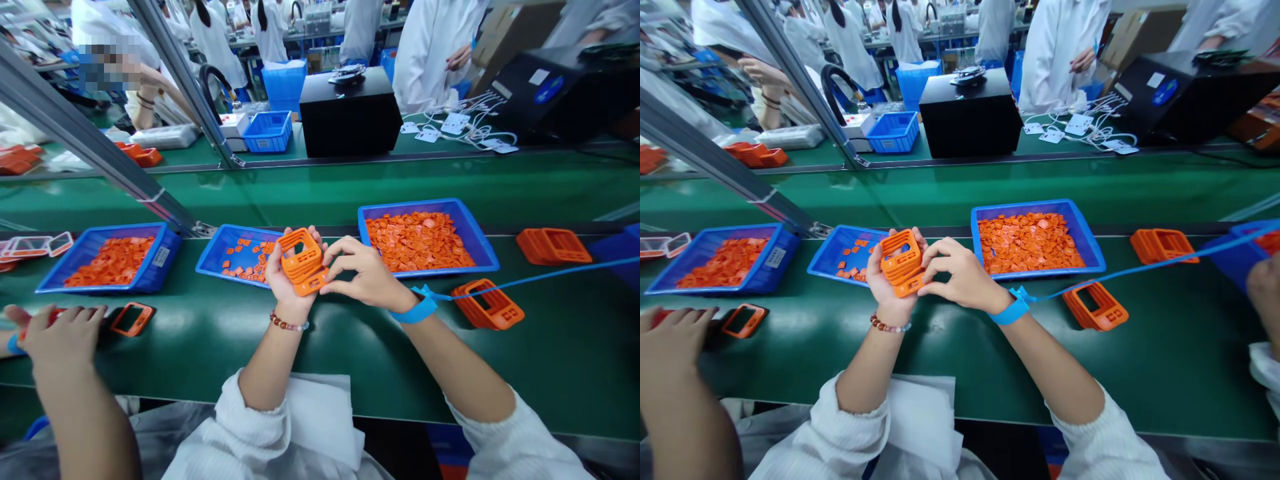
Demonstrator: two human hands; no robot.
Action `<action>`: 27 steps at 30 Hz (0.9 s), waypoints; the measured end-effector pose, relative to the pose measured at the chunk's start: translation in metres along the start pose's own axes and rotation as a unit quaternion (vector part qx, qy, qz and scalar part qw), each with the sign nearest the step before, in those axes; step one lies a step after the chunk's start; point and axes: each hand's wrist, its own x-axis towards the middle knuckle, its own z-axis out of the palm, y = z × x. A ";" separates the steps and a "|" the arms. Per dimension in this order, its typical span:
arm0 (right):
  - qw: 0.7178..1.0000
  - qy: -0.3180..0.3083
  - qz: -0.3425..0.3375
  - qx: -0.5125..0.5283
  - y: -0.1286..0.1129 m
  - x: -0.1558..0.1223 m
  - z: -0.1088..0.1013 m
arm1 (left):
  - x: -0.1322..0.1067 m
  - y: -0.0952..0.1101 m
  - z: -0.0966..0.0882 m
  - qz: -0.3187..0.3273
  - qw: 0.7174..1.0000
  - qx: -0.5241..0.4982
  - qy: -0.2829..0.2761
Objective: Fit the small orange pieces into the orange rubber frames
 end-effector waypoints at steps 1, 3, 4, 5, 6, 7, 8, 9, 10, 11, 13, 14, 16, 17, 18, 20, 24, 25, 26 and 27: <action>1.000 0.017 0.008 -0.015 0.001 -0.001 0.003 | 0.000 -0.001 0.000 -0.002 1.000 -0.005 -0.001; 0.998 0.047 0.030 -0.035 0.003 -0.002 0.007 | -0.002 -0.003 0.002 -0.013 1.000 -0.009 -0.008; 0.996 0.060 0.044 -0.047 0.003 -0.003 0.008 | -0.002 -0.004 0.002 -0.019 1.000 -0.006 -0.013; 0.994 0.067 0.058 -0.060 0.004 -0.003 0.008 | -0.003 -0.004 0.003 -0.024 1.000 0.002 -0.017; 0.992 0.068 0.073 -0.072 0.004 -0.004 0.009 | -0.003 -0.004 0.003 -0.025 0.999 0.014 -0.020; 0.991 0.064 0.088 -0.082 0.003 -0.004 0.009 | -0.003 -0.004 0.003 -0.021 0.999 0.028 -0.023; 0.989 0.056 0.104 -0.091 0.003 -0.004 0.008 | -0.003 -0.004 0.003 -0.016 0.999 0.044 -0.025; 0.986 0.044 0.122 -0.102 0.002 -0.003 0.007 | -0.002 -0.004 0.003 -0.009 0.998 0.059 -0.027; 0.983 0.025 0.139 -0.115 0.001 -0.002 0.006 | -0.001 -0.004 0.002 -0.004 0.997 0.070 -0.028; 0.980 0.001 0.154 -0.129 0.000 -0.001 0.003 | 0.000 -0.004 0.002 0.000 0.997 0.079 -0.026; 0.973 -0.056 0.169 -0.149 0.000 0.002 -0.005 | 0.003 -0.004 0.002 0.007 0.995 0.094 -0.011; 0.970 -0.083 0.171 -0.152 0.000 0.003 -0.012 | 0.004 -0.005 0.002 0.008 0.995 0.103 0.000; 0.959 -0.100 0.196 -0.178 0.003 0.004 -0.029 | 0.006 -0.006 0.004 0.008 0.993 0.120 0.016; 0.950 -0.089 0.221 -0.204 0.005 0.004 -0.039 | 0.007 -0.006 0.004 0.007 0.992 0.127 0.020; 0.935 -0.071 0.252 -0.238 0.008 0.004 -0.049 | 0.007 -0.007 0.005 0.005 0.991 0.132 0.022; 0.899 -0.034 0.313 -0.305 0.015 0.001 -0.070 | 0.008 -0.008 0.005 0.005 0.990 0.139 0.024; 0.846 -0.033 0.387 -0.366 0.032 -0.008 -0.095 | 0.007 -0.010 0.005 -0.001 0.987 0.154 0.033; 0.836 -0.043 0.401 -0.373 0.037 -0.010 -0.096 | 0.007 -0.011 0.006 -0.004 0.986 0.160 0.037; 0.828 -0.054 0.411 -0.378 0.041 -0.011 -0.096 | 0.007 -0.011 0.006 -0.005 0.985 0.166 0.040; 0.821 -0.065 0.418 -0.383 0.044 -0.012 -0.095 | 0.008 -0.011 0.007 -0.006 0.984 0.172 0.044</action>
